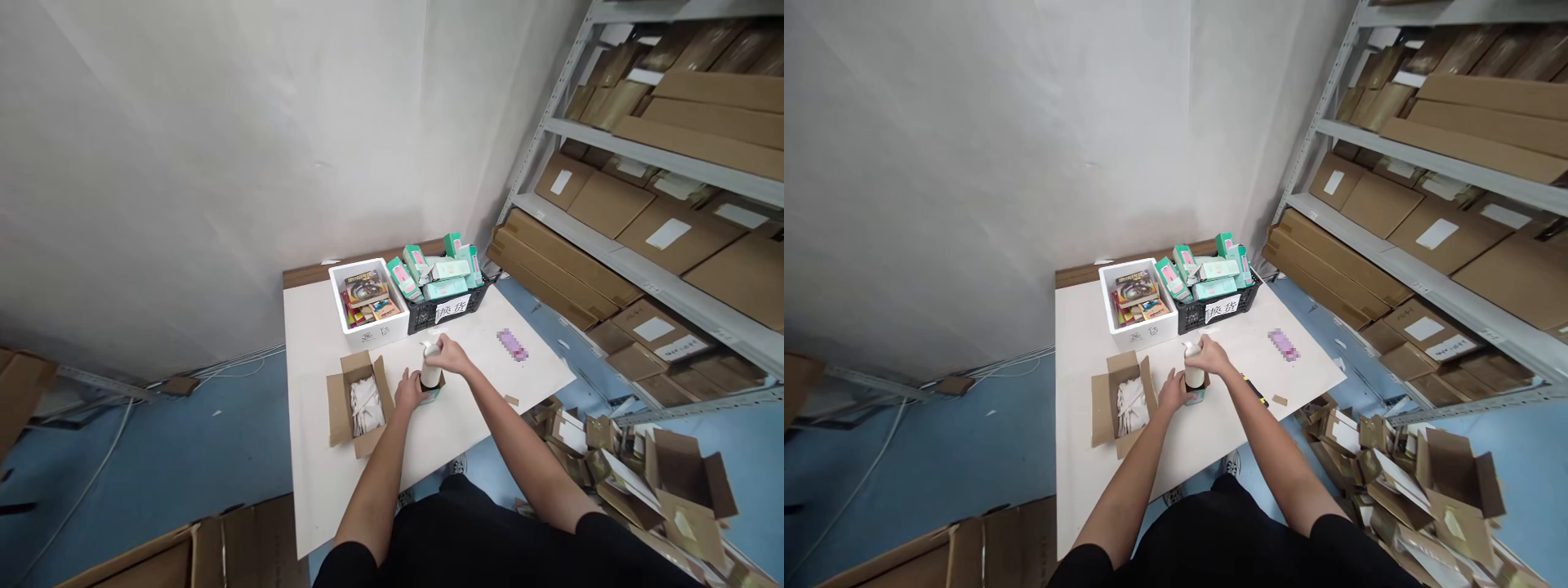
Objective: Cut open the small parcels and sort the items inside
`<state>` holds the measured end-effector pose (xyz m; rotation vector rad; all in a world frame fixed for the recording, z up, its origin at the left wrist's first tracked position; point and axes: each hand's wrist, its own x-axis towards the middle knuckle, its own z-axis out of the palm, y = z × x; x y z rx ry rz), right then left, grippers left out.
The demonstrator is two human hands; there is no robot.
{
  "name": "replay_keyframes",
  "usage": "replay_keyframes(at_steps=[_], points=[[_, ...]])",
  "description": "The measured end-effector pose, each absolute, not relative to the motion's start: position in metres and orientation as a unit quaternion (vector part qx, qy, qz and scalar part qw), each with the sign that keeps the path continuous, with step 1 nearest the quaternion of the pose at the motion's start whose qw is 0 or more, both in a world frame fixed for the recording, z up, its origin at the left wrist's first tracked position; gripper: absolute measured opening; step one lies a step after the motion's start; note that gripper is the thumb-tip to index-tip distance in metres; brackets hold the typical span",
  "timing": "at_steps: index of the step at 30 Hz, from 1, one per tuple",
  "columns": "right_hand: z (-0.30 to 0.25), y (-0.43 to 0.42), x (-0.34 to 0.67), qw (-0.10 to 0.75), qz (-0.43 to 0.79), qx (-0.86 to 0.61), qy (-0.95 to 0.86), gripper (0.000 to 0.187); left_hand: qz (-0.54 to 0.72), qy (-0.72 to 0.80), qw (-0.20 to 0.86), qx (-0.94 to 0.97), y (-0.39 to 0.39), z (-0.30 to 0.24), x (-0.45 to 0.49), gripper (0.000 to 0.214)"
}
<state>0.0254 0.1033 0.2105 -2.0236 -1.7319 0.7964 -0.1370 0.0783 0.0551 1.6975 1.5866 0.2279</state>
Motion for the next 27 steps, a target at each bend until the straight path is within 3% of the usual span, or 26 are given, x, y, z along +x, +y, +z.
replay_keyframes(at_steps=[2,6,8,11,12,15,18,20,23,27], points=[[0.255,0.115,0.035,0.225,0.279,-0.683,-0.637,0.041,0.085,0.624,0.396,0.669,0.079,0.061,-0.138,0.092],[0.317,0.119,0.046,0.282,0.273,-0.663,-0.637,0.041,0.16,0.567,0.462,0.663,0.088,0.085,-0.155,0.131],[0.329,0.112,0.046,0.308,0.277,-0.651,-0.636,0.041,0.266,0.506,0.517,0.637,0.092,0.111,-0.167,0.12],[0.33,0.103,0.037,0.34,0.291,-0.635,-0.63,0.043,0.428,0.438,0.539,0.578,0.094,0.169,-0.175,0.077],[0.328,0.101,0.031,0.351,0.295,-0.632,-0.624,0.043,0.466,0.421,0.52,0.579,0.093,0.19,-0.174,0.076],[0.32,0.099,0.014,0.398,0.303,-0.629,-0.595,0.045,0.486,0.434,0.449,0.611,0.092,0.245,-0.164,0.101],[0.309,0.097,0.006,0.467,0.378,-0.574,-0.556,0.049,0.475,0.475,0.419,0.611,0.095,0.275,-0.162,0.103],[0.3,0.092,0.009,0.496,0.477,-0.488,-0.537,0.064,0.489,0.469,0.441,0.589,0.1,0.282,-0.168,0.107],[0.284,0.081,0.014,0.471,0.591,-0.387,-0.528,0.106,0.512,0.403,0.541,0.532,0.107,0.285,-0.178,0.117],[0.269,0.067,0.01,0.473,0.586,-0.405,-0.518,0.135,0.489,0.329,0.616,0.523,0.113,0.291,-0.178,0.124]])
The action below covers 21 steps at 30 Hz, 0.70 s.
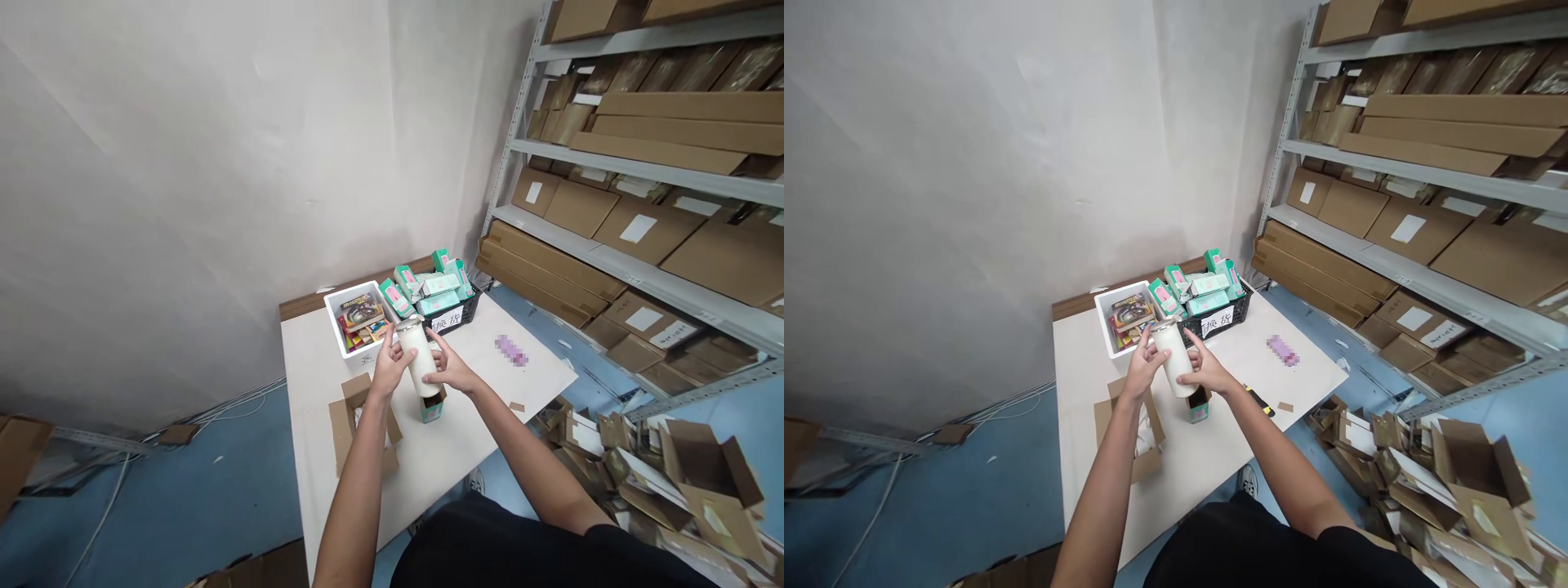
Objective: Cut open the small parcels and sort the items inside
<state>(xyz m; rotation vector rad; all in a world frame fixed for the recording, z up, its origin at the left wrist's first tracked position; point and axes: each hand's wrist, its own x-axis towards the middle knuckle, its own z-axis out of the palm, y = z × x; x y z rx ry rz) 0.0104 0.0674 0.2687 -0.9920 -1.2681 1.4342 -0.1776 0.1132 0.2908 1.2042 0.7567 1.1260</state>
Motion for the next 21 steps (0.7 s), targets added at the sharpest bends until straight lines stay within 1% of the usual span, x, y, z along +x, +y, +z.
replay_keyframes(at_steps=[3,4,8,10,14,16,18,21], points=[[0.264,0.061,0.004,0.515,0.494,-0.468,-0.522,0.142,0.483,0.349,0.582,0.553,0.118,0.297,-0.17,0.134],[0.264,0.06,0.004,0.518,0.484,-0.47,-0.525,0.143,0.479,0.358,0.576,0.557,0.12,0.298,-0.168,0.138],[0.26,0.053,0.009,0.491,0.557,-0.416,-0.525,0.136,0.46,0.337,0.61,0.551,0.124,0.298,-0.163,0.141],[0.256,0.05,0.013,0.485,0.566,-0.428,-0.511,0.134,0.46,0.316,0.62,0.551,0.124,0.295,-0.161,0.142],[0.249,0.046,0.017,0.509,0.519,-0.487,-0.485,0.141,0.464,0.355,0.607,0.539,0.124,0.288,-0.156,0.15],[0.245,0.045,0.018,0.501,0.54,-0.47,-0.486,0.142,0.457,0.369,0.618,0.522,0.123,0.285,-0.153,0.149],[0.242,0.044,0.018,0.488,0.57,-0.448,-0.486,0.141,0.451,0.349,0.642,0.512,0.123,0.281,-0.151,0.147],[0.237,0.044,0.018,0.5,0.549,-0.473,-0.474,0.144,0.45,0.334,0.645,0.519,0.123,0.276,-0.148,0.147]])
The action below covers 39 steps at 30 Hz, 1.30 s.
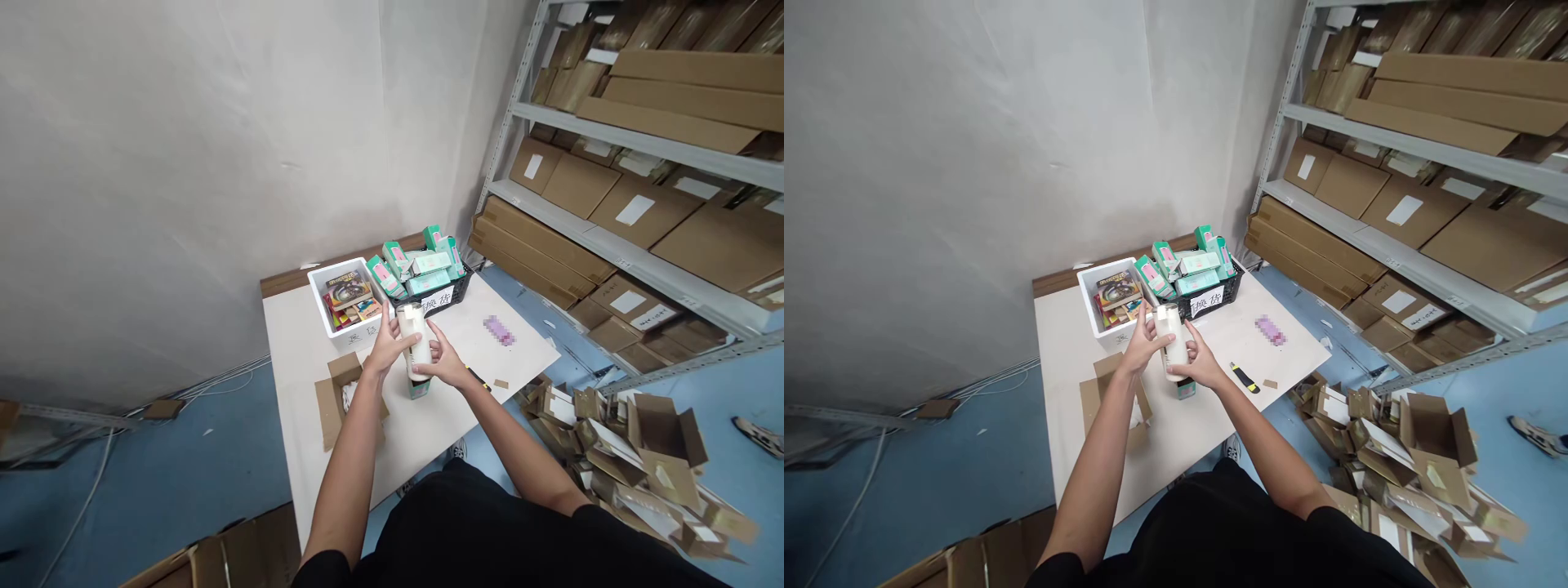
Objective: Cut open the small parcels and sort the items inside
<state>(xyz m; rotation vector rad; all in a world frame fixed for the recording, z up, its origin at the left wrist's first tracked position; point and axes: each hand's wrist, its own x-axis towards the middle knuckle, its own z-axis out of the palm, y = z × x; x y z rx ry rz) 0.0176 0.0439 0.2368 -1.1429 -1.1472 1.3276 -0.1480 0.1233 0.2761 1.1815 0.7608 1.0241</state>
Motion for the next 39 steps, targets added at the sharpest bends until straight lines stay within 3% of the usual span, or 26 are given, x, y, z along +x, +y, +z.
replay_keyframes(at_steps=[7,12,16,21,26,30,35,39], points=[[0.232,0.044,0.017,0.496,0.561,-0.46,-0.478,0.139,0.442,0.35,0.657,0.5,0.127,0.268,-0.145,0.144],[0.23,0.045,0.015,0.513,0.522,-0.495,-0.468,0.148,0.458,0.405,0.594,0.523,0.127,0.266,-0.139,0.15],[0.231,0.047,0.014,0.513,0.543,-0.471,-0.469,0.141,0.449,0.359,0.644,0.504,0.128,0.266,-0.135,0.147],[0.236,0.049,0.012,0.506,0.464,-0.543,-0.485,0.147,0.46,0.397,0.591,0.531,0.131,0.267,-0.136,0.149],[0.235,0.044,0.011,0.495,0.516,-0.495,-0.493,0.136,0.449,0.36,0.648,0.499,0.134,0.267,-0.142,0.132],[0.227,0.041,0.01,0.494,0.467,-0.545,-0.49,0.144,0.454,0.416,0.582,0.532,0.135,0.266,-0.145,0.138],[0.217,0.04,0.012,0.486,0.501,-0.522,-0.491,0.133,0.442,0.374,0.615,0.536,0.136,0.263,-0.146,0.137],[0.213,0.04,0.014,0.489,0.475,-0.549,-0.484,0.143,0.449,0.404,0.588,0.538,0.137,0.261,-0.144,0.134]])
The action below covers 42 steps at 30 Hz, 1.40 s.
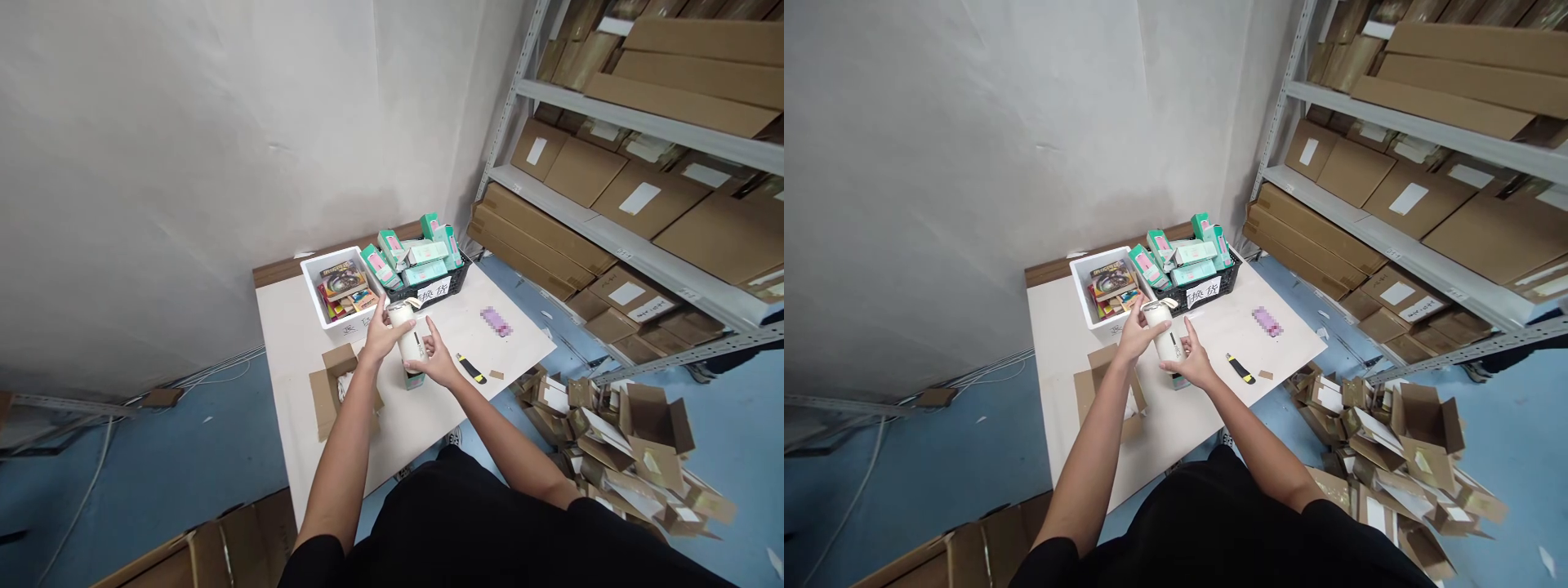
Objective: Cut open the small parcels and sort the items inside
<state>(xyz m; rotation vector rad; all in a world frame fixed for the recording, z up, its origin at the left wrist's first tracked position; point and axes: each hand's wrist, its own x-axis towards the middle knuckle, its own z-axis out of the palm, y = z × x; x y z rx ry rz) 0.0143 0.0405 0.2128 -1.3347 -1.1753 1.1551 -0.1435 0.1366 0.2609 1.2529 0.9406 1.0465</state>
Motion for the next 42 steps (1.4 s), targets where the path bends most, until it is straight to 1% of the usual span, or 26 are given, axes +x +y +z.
replay_keyframes(at_steps=[3,5,8,10,12,15,16,18,21,23,25,26,30,34,36,38,40,42], points=[[0.211,0.041,0.016,0.487,0.502,-0.524,-0.486,0.138,0.434,0.369,0.623,0.536,0.137,0.261,-0.142,0.13],[0.209,0.041,0.017,0.484,0.5,-0.536,-0.478,0.134,0.422,0.36,0.62,0.555,0.138,0.262,-0.141,0.12],[0.203,0.04,0.019,0.468,0.455,-0.587,-0.479,0.13,0.406,0.411,0.567,0.588,0.14,0.262,-0.136,0.086],[0.196,0.039,0.021,0.448,0.417,-0.617,-0.495,0.125,0.395,0.443,0.527,0.609,0.142,0.261,-0.133,0.068],[0.184,0.039,0.025,0.436,0.401,-0.621,-0.513,0.121,0.386,0.459,0.493,0.631,0.145,0.256,-0.13,0.059],[0.154,0.04,0.038,0.443,0.426,-0.591,-0.523,0.116,0.377,0.474,0.459,0.65,0.148,0.239,-0.129,0.052],[0.142,0.04,0.043,0.445,0.436,-0.592,-0.511,0.11,0.376,0.478,0.447,0.656,0.148,0.232,-0.13,0.051],[0.117,0.043,0.052,0.435,0.438,-0.638,-0.459,0.089,0.374,0.486,0.421,0.669,0.148,0.215,-0.133,0.051],[0.083,0.047,0.057,0.372,0.423,-0.727,-0.392,0.06,0.365,0.498,0.403,0.676,0.144,0.187,-0.134,0.048],[0.068,0.049,0.054,0.333,0.415,-0.751,-0.391,0.041,0.358,0.505,0.4,0.675,0.14,0.17,-0.132,0.046],[0.058,0.05,0.048,0.303,0.402,-0.76,-0.411,0.017,0.345,0.514,0.386,0.684,0.134,0.154,-0.131,0.047],[0.055,0.051,0.045,0.29,0.393,-0.766,-0.419,0.012,0.334,0.519,0.375,0.691,0.131,0.147,-0.13,0.049],[0.047,0.053,0.037,0.264,0.367,-0.781,-0.431,0.028,0.263,0.54,0.344,0.721,0.113,0.118,-0.126,0.057],[0.043,0.052,0.036,0.285,0.37,-0.765,-0.443,0.034,0.19,0.568,0.278,0.751,0.096,0.088,-0.114,0.051],[0.041,0.05,0.037,0.295,0.369,-0.76,-0.447,0.036,0.168,0.571,0.264,0.759,0.092,0.074,-0.109,0.05],[0.04,0.048,0.039,0.302,0.364,-0.761,-0.445,0.035,0.166,0.562,0.286,0.758,0.091,0.063,-0.109,0.059],[0.039,0.046,0.041,0.306,0.36,-0.765,-0.438,0.034,0.192,0.545,0.328,0.747,0.093,0.053,-0.114,0.069],[0.037,0.045,0.043,0.307,0.359,-0.768,-0.432,0.033,0.237,0.559,0.372,0.702,0.097,0.044,-0.123,0.069]])
